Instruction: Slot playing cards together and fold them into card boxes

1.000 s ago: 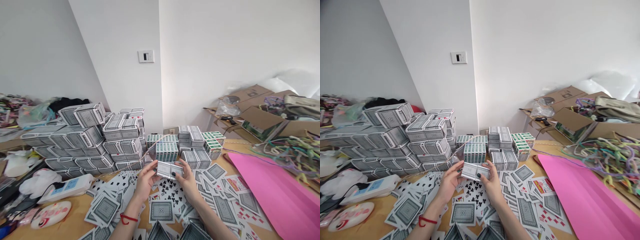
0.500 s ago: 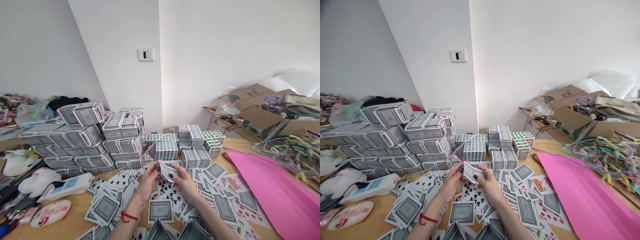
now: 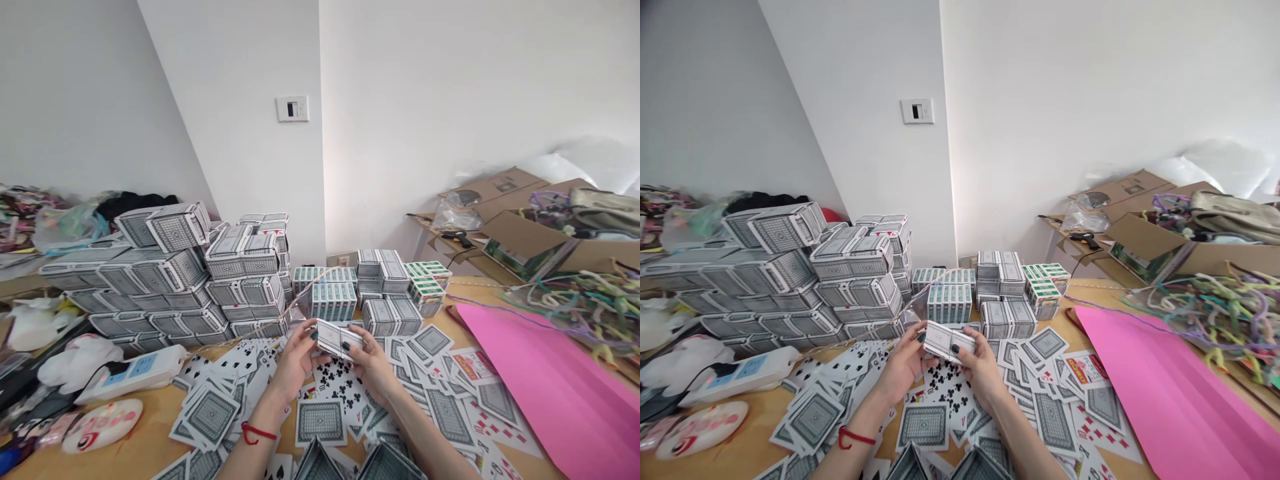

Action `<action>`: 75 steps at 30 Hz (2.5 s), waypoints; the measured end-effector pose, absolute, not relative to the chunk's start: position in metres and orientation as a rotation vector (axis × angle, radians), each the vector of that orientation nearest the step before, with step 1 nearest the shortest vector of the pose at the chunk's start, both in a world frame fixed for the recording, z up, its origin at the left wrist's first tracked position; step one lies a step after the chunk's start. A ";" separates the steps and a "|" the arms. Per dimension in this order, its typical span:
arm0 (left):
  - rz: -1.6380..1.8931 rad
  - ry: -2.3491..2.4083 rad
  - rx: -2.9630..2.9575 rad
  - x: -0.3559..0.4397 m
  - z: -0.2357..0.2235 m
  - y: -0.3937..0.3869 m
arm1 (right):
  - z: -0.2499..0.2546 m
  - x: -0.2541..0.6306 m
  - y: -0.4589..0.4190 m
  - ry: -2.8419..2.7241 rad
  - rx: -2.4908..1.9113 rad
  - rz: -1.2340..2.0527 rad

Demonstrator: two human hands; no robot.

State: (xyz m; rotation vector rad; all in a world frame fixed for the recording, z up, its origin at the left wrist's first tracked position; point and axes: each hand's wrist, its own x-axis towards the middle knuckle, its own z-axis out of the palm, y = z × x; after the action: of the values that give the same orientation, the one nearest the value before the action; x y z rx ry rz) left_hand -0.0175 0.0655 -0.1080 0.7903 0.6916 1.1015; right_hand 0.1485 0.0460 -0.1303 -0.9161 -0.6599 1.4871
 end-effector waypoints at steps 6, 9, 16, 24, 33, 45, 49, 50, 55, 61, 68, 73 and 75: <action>1.124 0.856 0.923 -0.023 -0.106 0.068 | -0.132 0.150 0.048 -0.748 -1.007 1.372; 1.120 0.979 0.962 -0.024 -0.105 0.069 | -0.136 0.150 0.050 -0.767 -1.058 1.276; 1.119 1.157 1.038 -0.020 -0.108 0.072 | -0.137 0.151 0.050 -0.940 -1.123 1.154; 1.048 1.201 1.213 -0.022 -0.124 0.076 | -0.138 0.153 0.050 -1.033 -1.116 1.088; 0.979 1.175 1.279 -0.025 -0.118 0.073 | -0.139 0.155 0.050 -1.056 -1.122 1.089; 1.057 1.144 1.287 -0.035 -0.114 0.078 | -0.136 0.158 0.046 -1.277 -1.204 1.157; 1.000 1.123 1.360 -0.033 -0.113 0.077 | -0.135 0.156 0.044 -1.272 -1.172 1.187; 0.993 1.130 1.382 -0.033 -0.113 0.077 | -0.135 0.156 0.044 -1.273 -1.174 1.183; 1.010 1.203 1.342 -0.032 -0.115 0.078 | -0.137 0.154 0.045 -1.249 -1.196 1.163; 0.973 1.176 1.258 -0.034 -0.114 0.077 | -0.141 0.157 0.048 -1.219 -1.191 1.145; 1.134 1.250 1.257 -0.031 -0.111 0.074 | -0.144 0.159 0.051 -1.249 -1.176 1.191; 1.152 1.258 1.136 -0.030 -0.111 0.075 | -0.146 0.155 0.051 -1.258 -1.181 1.207; 1.170 1.279 1.104 -0.029 -0.111 0.075 | -0.144 0.154 0.050 -1.261 -1.180 1.200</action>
State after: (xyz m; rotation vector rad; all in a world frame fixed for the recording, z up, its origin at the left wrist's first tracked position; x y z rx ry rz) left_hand -0.0292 0.0749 -0.1114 1.1037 1.2792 1.1704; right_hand 0.1543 0.0500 -0.1441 -1.1795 -1.2609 1.2002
